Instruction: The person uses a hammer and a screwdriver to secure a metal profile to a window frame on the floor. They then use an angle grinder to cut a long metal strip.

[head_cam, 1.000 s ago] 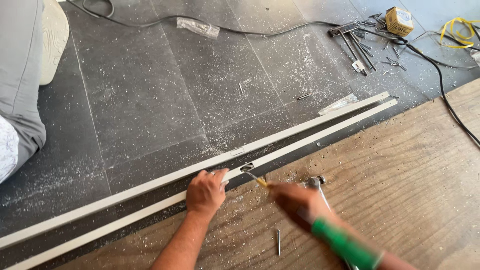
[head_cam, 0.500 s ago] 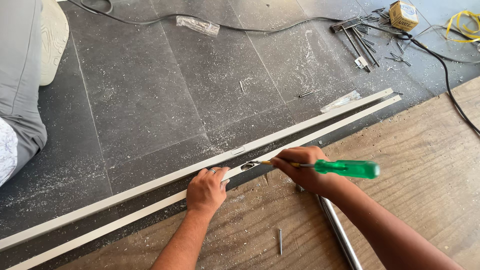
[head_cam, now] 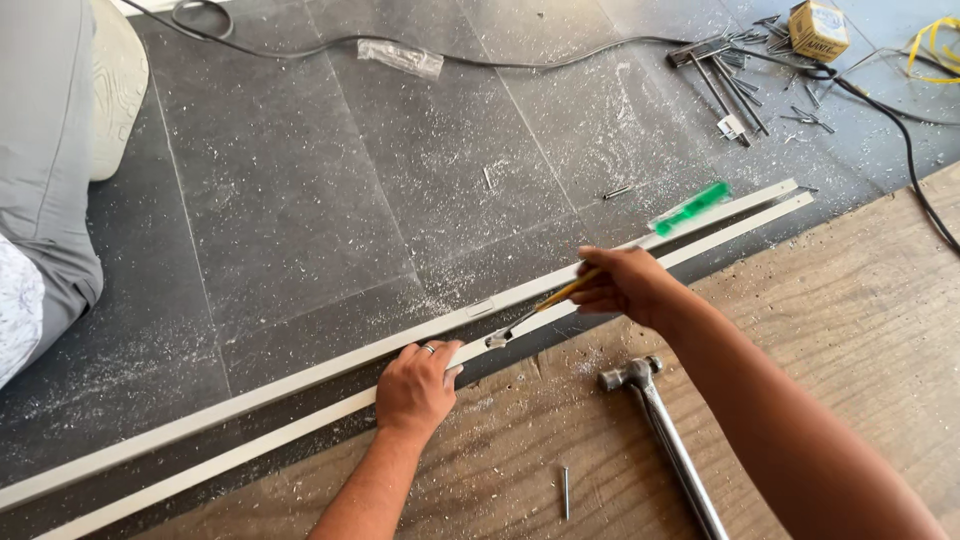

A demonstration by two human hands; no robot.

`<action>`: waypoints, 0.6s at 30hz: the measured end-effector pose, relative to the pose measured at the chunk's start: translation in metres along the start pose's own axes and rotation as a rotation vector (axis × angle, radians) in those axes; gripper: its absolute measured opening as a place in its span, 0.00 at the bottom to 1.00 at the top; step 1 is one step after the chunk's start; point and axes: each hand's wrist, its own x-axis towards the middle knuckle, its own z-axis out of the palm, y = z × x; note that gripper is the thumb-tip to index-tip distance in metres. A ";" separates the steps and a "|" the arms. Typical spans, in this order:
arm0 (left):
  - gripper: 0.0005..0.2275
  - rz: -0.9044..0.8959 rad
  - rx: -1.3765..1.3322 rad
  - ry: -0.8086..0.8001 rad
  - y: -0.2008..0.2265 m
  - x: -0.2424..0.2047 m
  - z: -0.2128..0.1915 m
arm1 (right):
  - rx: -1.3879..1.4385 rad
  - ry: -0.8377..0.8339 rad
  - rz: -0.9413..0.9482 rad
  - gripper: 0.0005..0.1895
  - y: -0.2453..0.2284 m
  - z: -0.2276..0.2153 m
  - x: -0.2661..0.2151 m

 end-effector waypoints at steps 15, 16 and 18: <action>0.17 -0.039 -0.004 -0.027 0.006 0.000 -0.006 | -0.916 0.187 -0.498 0.21 0.077 0.097 -0.085; 0.16 -0.041 -0.019 -0.007 0.006 0.000 -0.007 | -0.952 0.166 -0.492 0.20 0.078 0.110 -0.087; 0.15 -0.043 -0.051 0.031 0.008 -0.003 -0.011 | -1.008 0.187 -0.517 0.19 0.080 0.127 -0.087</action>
